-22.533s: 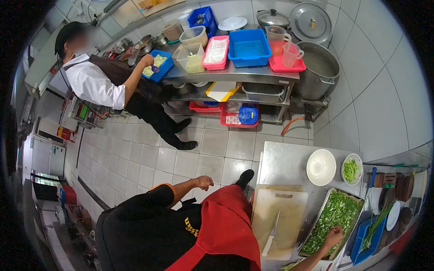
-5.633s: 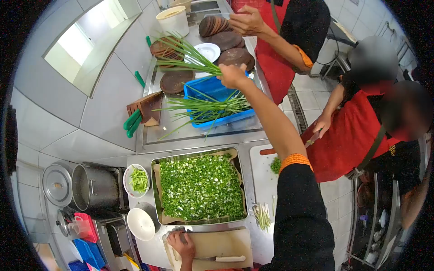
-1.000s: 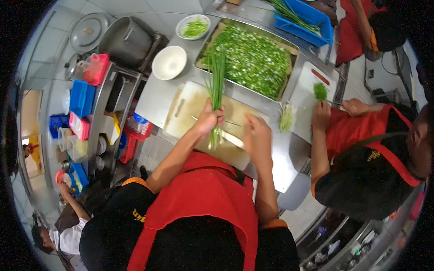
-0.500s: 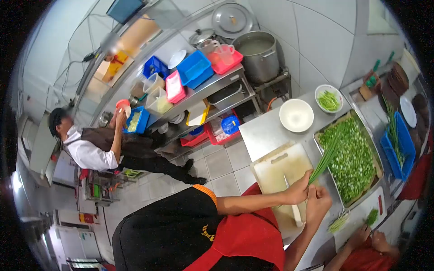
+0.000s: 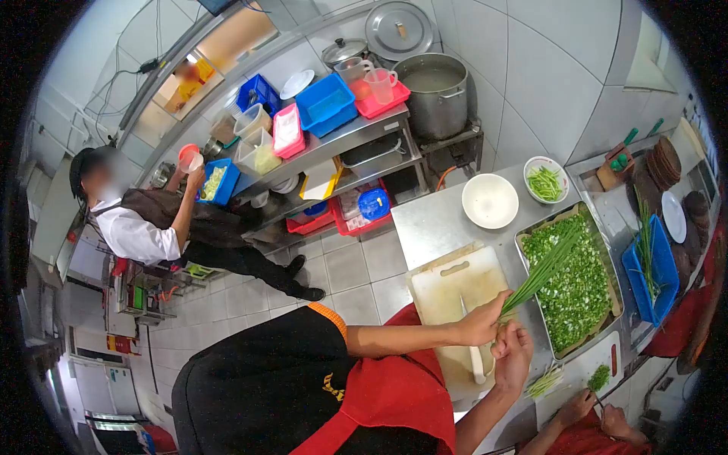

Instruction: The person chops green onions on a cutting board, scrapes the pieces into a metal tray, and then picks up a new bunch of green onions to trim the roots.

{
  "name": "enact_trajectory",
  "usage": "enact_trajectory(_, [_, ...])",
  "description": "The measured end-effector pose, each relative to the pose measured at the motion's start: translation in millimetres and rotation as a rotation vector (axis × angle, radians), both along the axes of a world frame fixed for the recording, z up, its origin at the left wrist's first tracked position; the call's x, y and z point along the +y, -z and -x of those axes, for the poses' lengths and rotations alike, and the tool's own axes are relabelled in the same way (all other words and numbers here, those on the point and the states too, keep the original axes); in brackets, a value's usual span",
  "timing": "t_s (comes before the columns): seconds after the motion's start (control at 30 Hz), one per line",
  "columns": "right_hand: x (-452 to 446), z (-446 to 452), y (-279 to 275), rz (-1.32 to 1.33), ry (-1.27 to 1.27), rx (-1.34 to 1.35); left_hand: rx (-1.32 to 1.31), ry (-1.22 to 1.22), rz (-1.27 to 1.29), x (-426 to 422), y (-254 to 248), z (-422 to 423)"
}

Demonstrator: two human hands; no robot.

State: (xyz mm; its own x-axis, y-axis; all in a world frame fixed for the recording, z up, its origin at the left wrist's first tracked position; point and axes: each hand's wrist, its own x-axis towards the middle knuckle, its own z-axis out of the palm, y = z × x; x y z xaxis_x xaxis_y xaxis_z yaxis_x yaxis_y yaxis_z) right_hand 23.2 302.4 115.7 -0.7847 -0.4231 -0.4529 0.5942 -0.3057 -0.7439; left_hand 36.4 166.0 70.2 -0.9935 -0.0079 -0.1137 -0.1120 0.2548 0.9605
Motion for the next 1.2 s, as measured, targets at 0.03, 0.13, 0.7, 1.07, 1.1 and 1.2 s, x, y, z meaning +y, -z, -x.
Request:
enact_trajectory(0.03, [1, -1, 0, 0.169, 0.076, -0.064, 0.003, -0.004, -0.002, 0, 3, 1])
enact_trajectory(0.13, [8, -3, -2, 0.242, 0.097, -0.076, 0.000, 0.002, 0.007, 2, 14, 3])
enact_trajectory(0.7, [73, -37, -10, -0.649, 0.129, 0.248, -0.188, -0.039, -0.383, -4, 50, 12])
enact_trajectory(1.07, [139, -116, 76, -1.403, -0.075, 0.263, -0.627, 0.058, -1.112, -5, 6, 9])
enact_trajectory(1.1, [120, -111, 78, -1.112, 0.226, 0.570, -0.569, 0.135, -1.011, -7, 8, 10])
enact_trajectory(1.2, [75, -83, 26, -0.683, 0.199, 0.310, -0.609, 0.208, -0.933, -8, 18, 9])
